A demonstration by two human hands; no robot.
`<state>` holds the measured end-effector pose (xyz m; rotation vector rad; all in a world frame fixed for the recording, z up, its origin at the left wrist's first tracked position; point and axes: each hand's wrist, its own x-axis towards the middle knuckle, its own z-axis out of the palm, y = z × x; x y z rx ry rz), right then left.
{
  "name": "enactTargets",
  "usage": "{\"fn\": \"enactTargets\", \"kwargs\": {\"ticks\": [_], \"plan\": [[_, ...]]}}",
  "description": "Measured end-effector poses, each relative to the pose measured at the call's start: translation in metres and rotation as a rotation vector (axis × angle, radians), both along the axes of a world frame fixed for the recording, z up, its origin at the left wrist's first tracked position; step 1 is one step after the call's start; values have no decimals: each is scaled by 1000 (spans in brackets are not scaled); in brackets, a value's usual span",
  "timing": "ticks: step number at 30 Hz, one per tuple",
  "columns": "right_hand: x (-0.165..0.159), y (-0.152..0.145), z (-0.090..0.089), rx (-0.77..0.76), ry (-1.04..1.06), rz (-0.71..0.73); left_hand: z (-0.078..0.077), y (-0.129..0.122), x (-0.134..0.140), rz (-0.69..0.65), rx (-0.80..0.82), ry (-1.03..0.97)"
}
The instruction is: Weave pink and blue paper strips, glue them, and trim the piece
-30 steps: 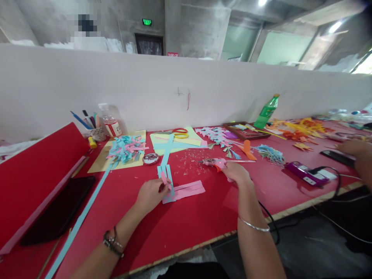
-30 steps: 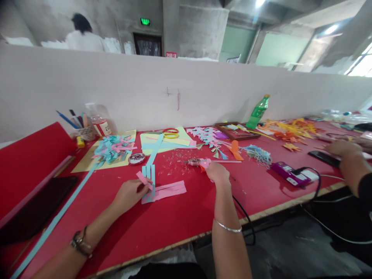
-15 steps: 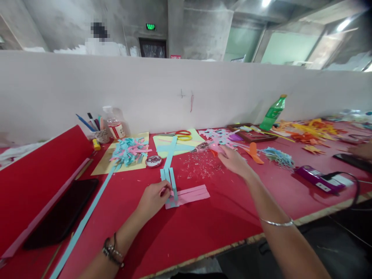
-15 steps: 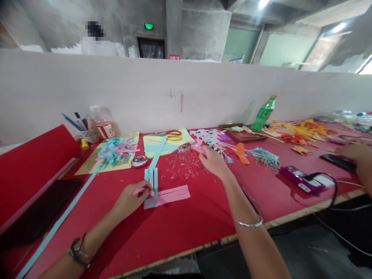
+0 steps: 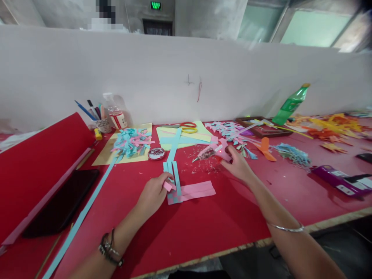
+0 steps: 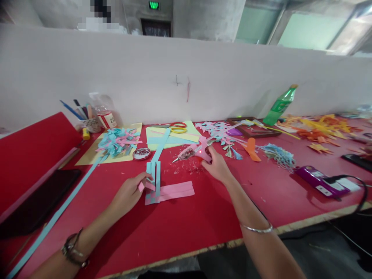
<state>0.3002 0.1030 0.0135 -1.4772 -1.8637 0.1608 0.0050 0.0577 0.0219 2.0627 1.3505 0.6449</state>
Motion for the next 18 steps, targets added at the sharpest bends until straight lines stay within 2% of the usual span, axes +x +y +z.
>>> {"fn": "enactTargets", "kwargs": {"ticks": [3, 13, 18], "plan": [[-8, -3, -1, -58, -36, 97, 1, 0, 0, -9, -26, -44], [-27, -16, -4, -258, -95, 231, 1, 2, 1, 47, -73, -85], [-31, -16, -3, -289, -138, 225, 0, 3, 0, 52, -68, -101]]}}
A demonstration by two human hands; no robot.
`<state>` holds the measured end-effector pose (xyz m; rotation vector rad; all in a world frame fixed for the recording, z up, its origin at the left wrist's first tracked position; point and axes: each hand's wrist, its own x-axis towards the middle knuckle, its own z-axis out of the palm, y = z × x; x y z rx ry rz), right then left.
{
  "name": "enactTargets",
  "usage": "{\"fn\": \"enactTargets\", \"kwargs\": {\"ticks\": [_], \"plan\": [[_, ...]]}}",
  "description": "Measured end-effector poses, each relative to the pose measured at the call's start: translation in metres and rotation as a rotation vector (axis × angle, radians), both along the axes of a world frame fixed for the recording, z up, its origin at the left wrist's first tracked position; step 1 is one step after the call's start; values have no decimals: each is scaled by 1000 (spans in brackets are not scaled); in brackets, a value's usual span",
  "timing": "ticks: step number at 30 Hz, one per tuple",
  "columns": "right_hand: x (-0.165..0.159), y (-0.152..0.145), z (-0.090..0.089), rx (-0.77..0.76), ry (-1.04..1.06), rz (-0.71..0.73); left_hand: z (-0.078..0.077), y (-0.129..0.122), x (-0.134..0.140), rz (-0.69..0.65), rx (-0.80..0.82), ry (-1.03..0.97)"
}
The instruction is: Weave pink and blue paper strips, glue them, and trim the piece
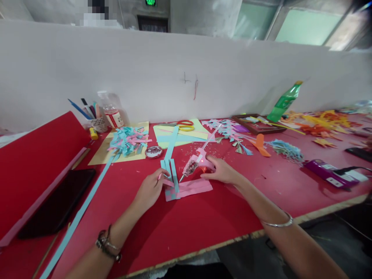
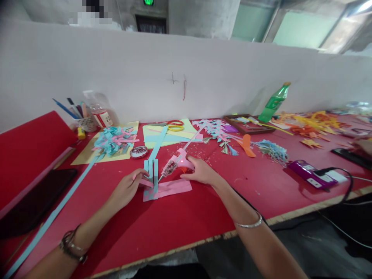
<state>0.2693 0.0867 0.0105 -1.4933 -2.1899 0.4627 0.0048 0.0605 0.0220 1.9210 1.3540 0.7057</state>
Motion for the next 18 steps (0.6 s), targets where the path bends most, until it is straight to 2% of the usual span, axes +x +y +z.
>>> {"fn": "enactTargets", "kwargs": {"ticks": [6, 18], "plan": [[-4, 0, -1, 37, -26, 13, -2, 1, -1, -5, -18, -14], [-11, -2, -3, 11, -50, 16, -2, 2, -1, -3, -4, 23]]}}
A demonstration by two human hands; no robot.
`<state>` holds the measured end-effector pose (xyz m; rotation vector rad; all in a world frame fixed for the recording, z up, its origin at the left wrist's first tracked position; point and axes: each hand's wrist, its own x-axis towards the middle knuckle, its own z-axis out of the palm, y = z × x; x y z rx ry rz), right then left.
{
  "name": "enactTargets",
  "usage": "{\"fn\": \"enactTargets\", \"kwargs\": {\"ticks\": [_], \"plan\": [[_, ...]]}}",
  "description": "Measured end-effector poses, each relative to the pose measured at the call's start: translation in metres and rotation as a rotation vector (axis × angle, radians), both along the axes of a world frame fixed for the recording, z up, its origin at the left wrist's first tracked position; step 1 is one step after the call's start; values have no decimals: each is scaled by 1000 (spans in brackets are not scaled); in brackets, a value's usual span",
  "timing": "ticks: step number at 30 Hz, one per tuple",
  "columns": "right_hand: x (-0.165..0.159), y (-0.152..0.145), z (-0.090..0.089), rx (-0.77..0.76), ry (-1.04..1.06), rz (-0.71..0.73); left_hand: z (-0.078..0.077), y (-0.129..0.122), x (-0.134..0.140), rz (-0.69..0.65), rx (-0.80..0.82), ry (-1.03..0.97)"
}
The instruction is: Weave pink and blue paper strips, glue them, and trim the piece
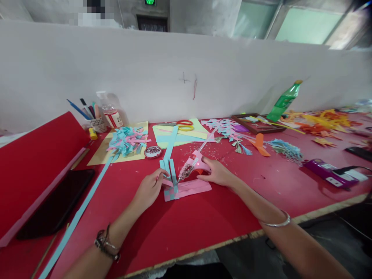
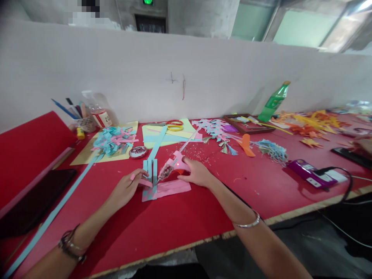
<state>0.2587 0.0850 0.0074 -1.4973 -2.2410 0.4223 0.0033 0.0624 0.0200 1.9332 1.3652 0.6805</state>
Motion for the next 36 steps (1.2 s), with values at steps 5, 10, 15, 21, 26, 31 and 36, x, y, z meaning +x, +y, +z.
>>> {"fn": "enactTargets", "kwargs": {"ticks": [5, 10, 15, 21, 26, 31, 36], "plan": [[-2, -1, 0, 20, 15, 38, -1, 1, -1, -3, 10, 32], [-3, -1, -1, 42, -7, 37, 0, 1, 0, 5, 19, 47], [-3, -1, 0, 35, -17, 55, -2, 1, -1, -18, 9, 18], [-4, -3, 3, 33, -38, 58, -4, 2, -2, -17, 23, 23], [-5, -4, 7, 60, -65, 55, -2, 1, -1, -19, 17, 36], [-4, -4, 11, 85, -113, 56, -1, 1, 0, -9, 13, 42], [-1, -5, 13, 79, -149, 50, 0, 1, 0, -15, 14, 56]]}}
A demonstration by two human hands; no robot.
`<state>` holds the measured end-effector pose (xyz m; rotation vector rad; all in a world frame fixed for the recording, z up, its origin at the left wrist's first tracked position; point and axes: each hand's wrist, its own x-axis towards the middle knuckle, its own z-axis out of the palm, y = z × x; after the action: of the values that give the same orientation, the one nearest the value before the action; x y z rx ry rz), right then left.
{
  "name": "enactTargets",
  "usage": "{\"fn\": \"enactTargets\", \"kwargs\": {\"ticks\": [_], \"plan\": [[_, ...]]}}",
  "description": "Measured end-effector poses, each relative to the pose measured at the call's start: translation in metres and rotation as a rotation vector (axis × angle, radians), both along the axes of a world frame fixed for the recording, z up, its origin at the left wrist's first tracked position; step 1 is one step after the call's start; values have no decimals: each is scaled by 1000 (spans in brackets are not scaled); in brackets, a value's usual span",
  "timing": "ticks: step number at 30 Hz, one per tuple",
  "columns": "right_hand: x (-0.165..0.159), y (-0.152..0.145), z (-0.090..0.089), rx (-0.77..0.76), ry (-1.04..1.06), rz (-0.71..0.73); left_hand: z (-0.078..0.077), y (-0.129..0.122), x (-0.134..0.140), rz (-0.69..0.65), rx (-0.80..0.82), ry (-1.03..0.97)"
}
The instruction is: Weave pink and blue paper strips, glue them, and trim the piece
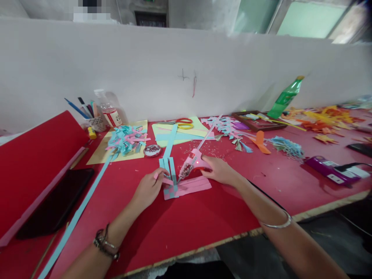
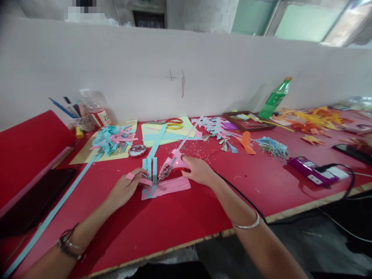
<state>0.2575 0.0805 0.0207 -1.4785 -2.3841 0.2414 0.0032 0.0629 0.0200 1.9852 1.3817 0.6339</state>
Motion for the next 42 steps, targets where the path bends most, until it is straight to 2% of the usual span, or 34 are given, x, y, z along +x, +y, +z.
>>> {"fn": "enactTargets", "kwargs": {"ticks": [28, 42], "plan": [[19, 3, 6, -36, -104, -103, 0, 0, 0, -4, 9, -6], [35, 6, 3, -44, -81, -180, 3, -1, 1, -3, -23, -29]]}}
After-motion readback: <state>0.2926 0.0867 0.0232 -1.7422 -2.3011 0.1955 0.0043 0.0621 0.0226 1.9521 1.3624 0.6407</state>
